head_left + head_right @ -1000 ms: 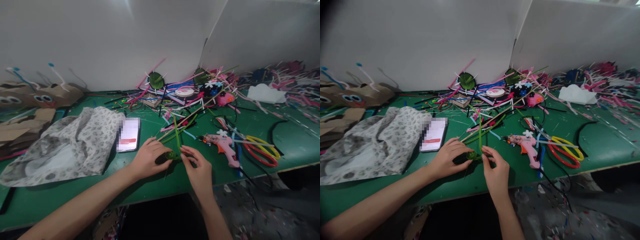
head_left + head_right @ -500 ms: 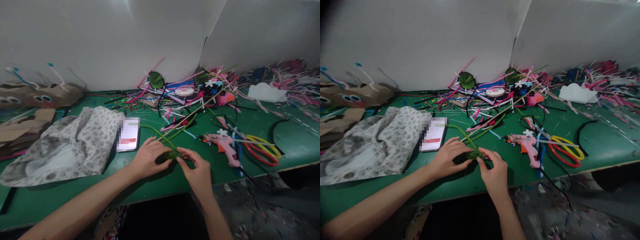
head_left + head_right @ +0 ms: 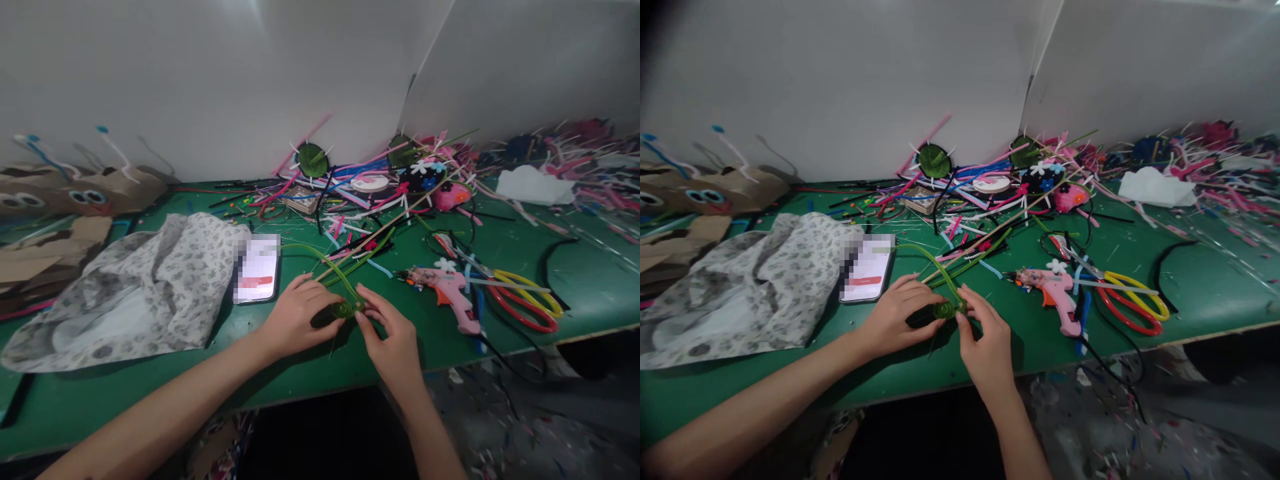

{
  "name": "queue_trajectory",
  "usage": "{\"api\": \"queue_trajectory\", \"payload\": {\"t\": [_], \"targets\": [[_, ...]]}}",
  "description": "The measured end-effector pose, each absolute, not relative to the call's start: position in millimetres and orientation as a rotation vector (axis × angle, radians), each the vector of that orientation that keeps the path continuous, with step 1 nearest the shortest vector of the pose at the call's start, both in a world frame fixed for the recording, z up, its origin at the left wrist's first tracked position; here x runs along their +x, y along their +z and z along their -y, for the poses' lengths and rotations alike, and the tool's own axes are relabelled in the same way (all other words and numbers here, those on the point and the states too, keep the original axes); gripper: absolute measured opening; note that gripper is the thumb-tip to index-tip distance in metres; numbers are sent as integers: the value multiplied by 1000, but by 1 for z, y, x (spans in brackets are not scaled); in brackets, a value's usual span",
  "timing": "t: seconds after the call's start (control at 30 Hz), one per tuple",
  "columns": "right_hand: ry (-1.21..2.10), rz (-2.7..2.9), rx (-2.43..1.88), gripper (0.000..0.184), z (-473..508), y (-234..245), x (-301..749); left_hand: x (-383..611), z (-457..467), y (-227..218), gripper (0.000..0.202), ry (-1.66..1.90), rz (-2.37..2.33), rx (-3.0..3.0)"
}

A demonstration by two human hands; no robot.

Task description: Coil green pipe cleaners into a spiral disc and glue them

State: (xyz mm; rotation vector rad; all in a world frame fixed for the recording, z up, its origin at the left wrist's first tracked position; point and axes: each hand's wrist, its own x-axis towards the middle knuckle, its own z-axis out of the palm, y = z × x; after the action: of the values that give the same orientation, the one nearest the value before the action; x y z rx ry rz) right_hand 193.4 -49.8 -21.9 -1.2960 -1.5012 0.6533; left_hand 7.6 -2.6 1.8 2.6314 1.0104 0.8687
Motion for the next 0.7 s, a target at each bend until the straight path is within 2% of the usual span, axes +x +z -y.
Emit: {"api": "queue_trajectory", "payload": {"t": [0.23,0.43,0.7], "targets": [[716,1229,-1350,25,50,-24,191,7,3,2,24,875,-1019,2623],[710,1278,-1336,23,51,-20,191,7,2,2,24,871,-1016,2626],[614,1446,-1337,28,53,-17,192,7,2,3,23,895,-975,2647]]}}
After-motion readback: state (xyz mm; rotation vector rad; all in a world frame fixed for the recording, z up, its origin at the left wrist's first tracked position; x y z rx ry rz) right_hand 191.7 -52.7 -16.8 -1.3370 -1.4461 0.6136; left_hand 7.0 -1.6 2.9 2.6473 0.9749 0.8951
